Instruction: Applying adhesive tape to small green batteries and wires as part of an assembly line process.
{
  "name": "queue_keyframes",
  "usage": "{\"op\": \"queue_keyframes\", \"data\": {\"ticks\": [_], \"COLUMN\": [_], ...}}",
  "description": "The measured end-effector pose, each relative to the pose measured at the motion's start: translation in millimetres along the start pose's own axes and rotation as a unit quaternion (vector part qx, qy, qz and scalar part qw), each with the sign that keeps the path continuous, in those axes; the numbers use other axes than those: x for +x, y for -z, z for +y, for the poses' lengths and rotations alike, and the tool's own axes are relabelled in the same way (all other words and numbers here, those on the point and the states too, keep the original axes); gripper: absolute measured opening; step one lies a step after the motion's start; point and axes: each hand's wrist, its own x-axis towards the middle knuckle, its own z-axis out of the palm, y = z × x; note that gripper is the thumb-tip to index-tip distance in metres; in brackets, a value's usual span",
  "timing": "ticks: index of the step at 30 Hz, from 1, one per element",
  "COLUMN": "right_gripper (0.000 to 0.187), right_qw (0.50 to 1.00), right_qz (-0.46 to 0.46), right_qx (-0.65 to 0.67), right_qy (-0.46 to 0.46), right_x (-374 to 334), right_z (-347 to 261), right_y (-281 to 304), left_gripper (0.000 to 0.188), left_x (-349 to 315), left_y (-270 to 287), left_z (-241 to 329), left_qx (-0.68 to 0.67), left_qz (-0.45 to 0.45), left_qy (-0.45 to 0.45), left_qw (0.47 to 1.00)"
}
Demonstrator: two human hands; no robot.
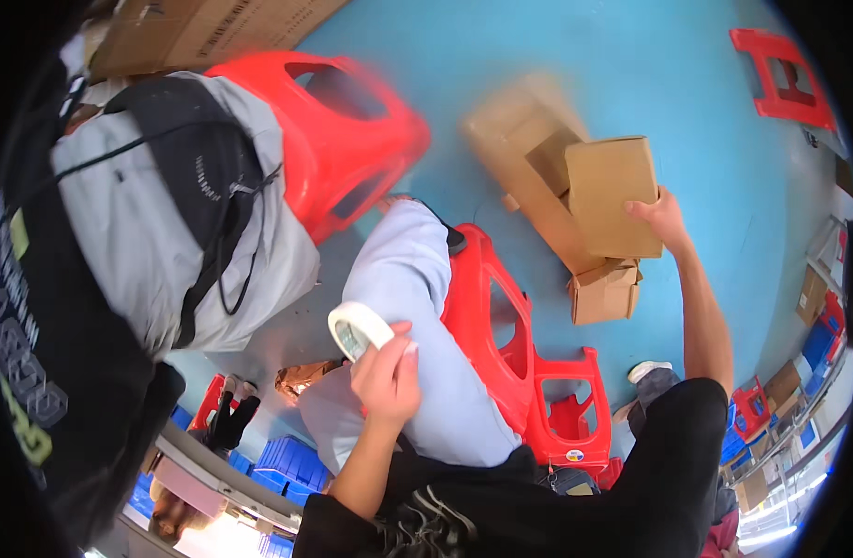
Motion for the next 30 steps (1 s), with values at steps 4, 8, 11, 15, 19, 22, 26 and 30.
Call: {"op": "queue_keyframes", "data": {"ticks": [4,8,11,15,19,22,26,30], "right_gripper": [0.062,0.067,0.076,0.082,0.084,0.076,0.075,0.074], "right_qw": [0.856,0.698,0.634,0.635,0.635,0.577,0.483,0.225], "right_qz": [-0.102,-0.201,-0.398,-0.531,-0.609,-0.560,-0.547,-0.487], "right_qx": [0.507,0.687,0.660,0.518,0.231,-0.091,-0.346,-0.547], "right_qy": [-0.030,-0.024,0.061,0.216,0.416,0.588,0.589,0.642], "right_x": [-72,-162,-216,-304,-415,-510,-627,-711], "right_z": [-14,-56,-111,-223,-357,-445,-517,-547], "right_y": [0,-39,-63,-82,-93,-130,-196,-255], "left_gripper": [0.011,0.014,0.019,0.016,0.015,0.015,0.016,0.017], "left_x": [-4,-29,-79,-166,-214,-229,-234,-227], "left_y": [3,31,69,114,111,98,97,111], "left_z": [9,15,15,9,-11,-26,-45,-51], "left_qx": [-0.063,-0.253,-0.268,-0.249,-0.093,-0.084,-0.089,-0.107], "left_qz": [0.009,0.106,0.166,0.224,0.290,0.328,0.362,0.386], "left_qy": [0.073,0.204,0.236,0.264,0.222,0.221,0.219,0.221], "left_qw": [0.995,0.940,0.919,0.904,0.926,0.915,0.902,0.889]}}
